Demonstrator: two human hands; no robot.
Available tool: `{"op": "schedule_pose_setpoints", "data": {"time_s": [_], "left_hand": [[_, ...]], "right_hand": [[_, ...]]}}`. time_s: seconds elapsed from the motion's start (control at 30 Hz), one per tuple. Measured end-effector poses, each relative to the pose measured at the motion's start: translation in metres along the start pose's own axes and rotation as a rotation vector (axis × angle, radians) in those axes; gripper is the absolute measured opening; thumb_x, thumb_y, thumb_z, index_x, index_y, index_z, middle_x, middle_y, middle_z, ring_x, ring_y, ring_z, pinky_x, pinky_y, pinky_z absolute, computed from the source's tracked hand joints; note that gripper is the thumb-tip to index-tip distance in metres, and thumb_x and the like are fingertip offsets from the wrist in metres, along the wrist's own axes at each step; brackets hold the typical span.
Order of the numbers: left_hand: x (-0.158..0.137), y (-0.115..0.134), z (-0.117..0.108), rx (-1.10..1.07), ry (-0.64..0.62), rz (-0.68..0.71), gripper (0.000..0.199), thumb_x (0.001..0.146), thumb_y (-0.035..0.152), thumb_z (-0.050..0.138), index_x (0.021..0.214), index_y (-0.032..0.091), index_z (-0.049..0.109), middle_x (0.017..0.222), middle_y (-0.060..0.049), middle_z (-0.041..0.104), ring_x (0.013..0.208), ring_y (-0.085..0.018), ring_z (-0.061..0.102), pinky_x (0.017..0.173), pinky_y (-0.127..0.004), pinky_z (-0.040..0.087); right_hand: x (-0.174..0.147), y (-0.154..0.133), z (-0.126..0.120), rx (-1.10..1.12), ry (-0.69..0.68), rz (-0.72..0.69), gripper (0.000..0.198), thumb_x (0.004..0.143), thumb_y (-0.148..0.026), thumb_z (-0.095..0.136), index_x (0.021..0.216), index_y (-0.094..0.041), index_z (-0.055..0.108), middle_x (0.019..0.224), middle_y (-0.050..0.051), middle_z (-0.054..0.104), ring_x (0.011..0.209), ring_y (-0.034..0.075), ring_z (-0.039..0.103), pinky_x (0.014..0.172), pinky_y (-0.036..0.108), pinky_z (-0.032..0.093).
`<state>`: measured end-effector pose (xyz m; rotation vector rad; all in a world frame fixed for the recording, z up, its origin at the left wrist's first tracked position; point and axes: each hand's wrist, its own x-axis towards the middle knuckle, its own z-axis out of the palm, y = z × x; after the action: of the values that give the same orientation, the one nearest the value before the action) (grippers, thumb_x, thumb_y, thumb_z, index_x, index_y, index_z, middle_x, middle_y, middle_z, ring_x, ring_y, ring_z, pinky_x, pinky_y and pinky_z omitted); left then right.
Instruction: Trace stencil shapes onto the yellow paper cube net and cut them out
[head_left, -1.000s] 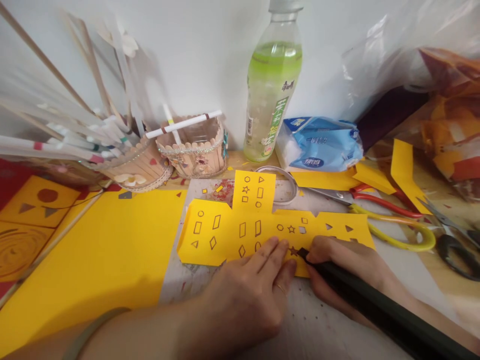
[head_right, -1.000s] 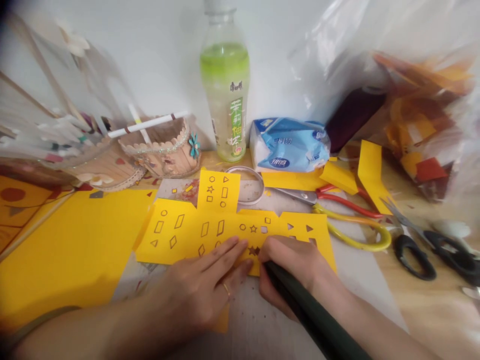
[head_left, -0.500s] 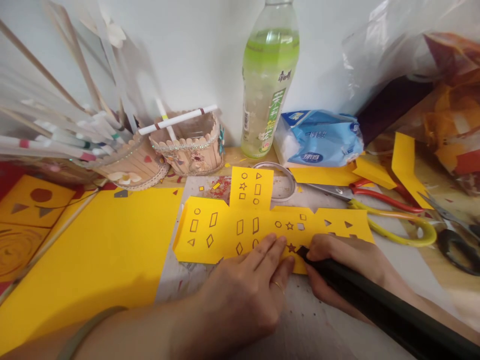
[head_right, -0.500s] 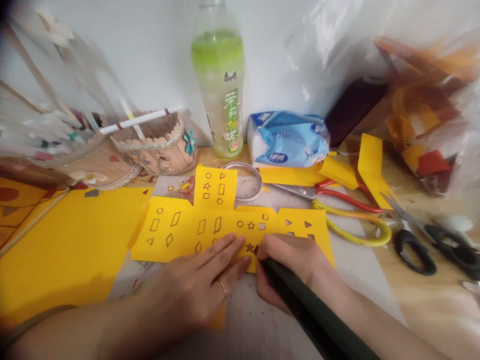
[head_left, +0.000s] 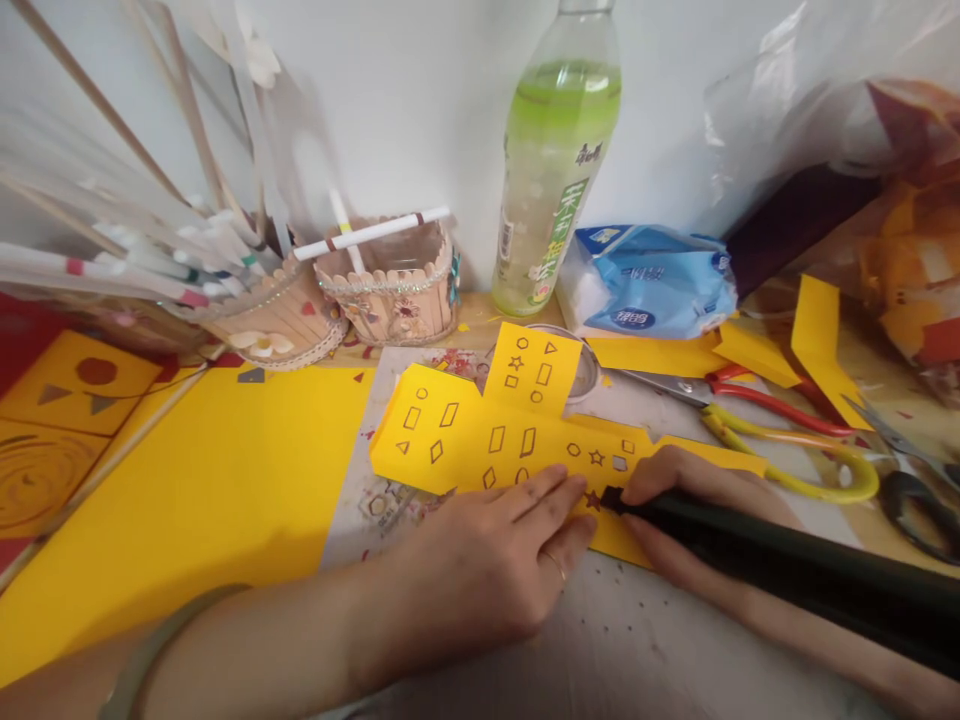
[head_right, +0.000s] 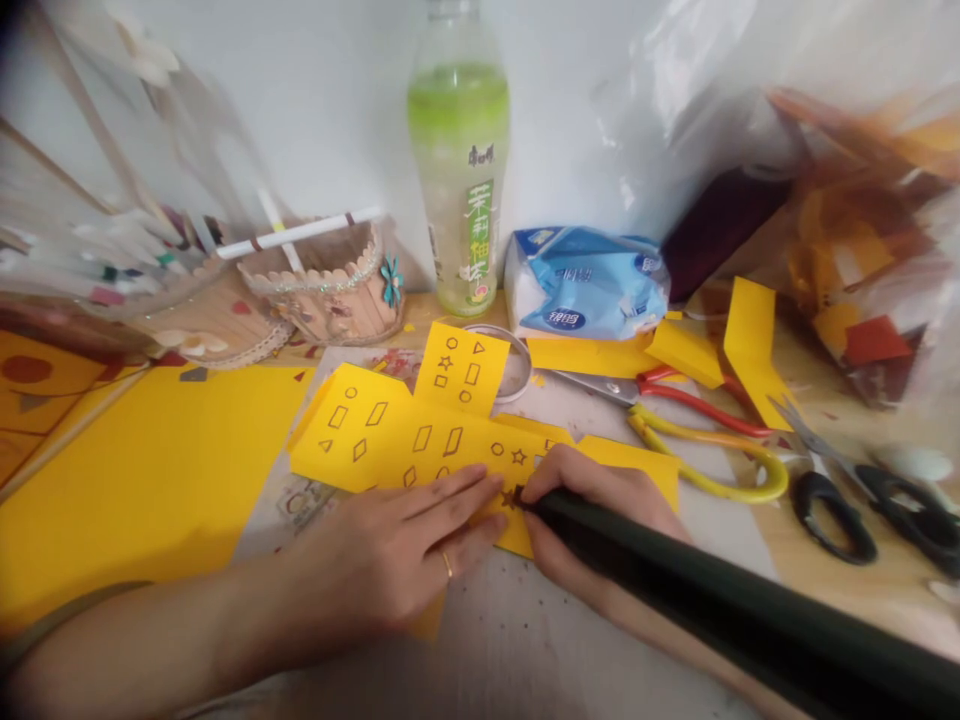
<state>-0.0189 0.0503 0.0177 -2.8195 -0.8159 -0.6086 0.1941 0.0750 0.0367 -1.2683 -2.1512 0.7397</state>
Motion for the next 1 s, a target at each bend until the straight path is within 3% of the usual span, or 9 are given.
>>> {"op": "schedule_pose_setpoints", "data": {"time_s": [0.2, 0.47, 1.0], "left_hand": [[-0.0014, 0.0011, -0.0002, 0.007, -0.043, 0.006, 0.031, 0.093, 0.009, 0.04, 0.115, 0.008, 0.062, 0.122, -0.014, 0.062, 0.115, -0.024, 0.059, 0.072, -0.03, 0.059], [-0.0023, 0.0019, 0.0005, 0.015, -0.059, 0.01, 0.032, 0.093, 0.009, 0.041, 0.117, 0.008, 0.061, 0.123, -0.015, 0.061, 0.115, -0.026, 0.058, 0.07, -0.031, 0.06], [0.0, 0.0017, -0.0009, 0.011, -0.026, -0.003, 0.04, 0.096, 0.007, 0.029, 0.112, 0.009, 0.065, 0.12, -0.013, 0.063, 0.112, -0.025, 0.061, 0.067, -0.029, 0.059]], "right_hand": [[-0.0028, 0.0079, 0.0064, -0.087, -0.054, -0.222, 0.011, 0.08, -0.015, 0.052, 0.081, -0.025, 0.048, 0.056, -0.007, 0.06, 0.043, 0.008, 0.056, 0.043, 0.015, 0.045], [-0.0021, 0.0083, 0.0039, -0.183, -0.074, -0.309, 0.016, 0.08, -0.011, 0.049, 0.083, -0.026, 0.043, 0.057, -0.009, 0.055, 0.043, 0.005, 0.052, 0.045, 0.012, 0.042], [-0.0006, 0.0108, 0.0111, -0.139, -0.014, -0.406, 0.02, 0.078, -0.007, 0.048, 0.081, -0.025, 0.042, 0.057, -0.008, 0.053, 0.041, 0.006, 0.05, 0.042, 0.014, 0.039]]}}
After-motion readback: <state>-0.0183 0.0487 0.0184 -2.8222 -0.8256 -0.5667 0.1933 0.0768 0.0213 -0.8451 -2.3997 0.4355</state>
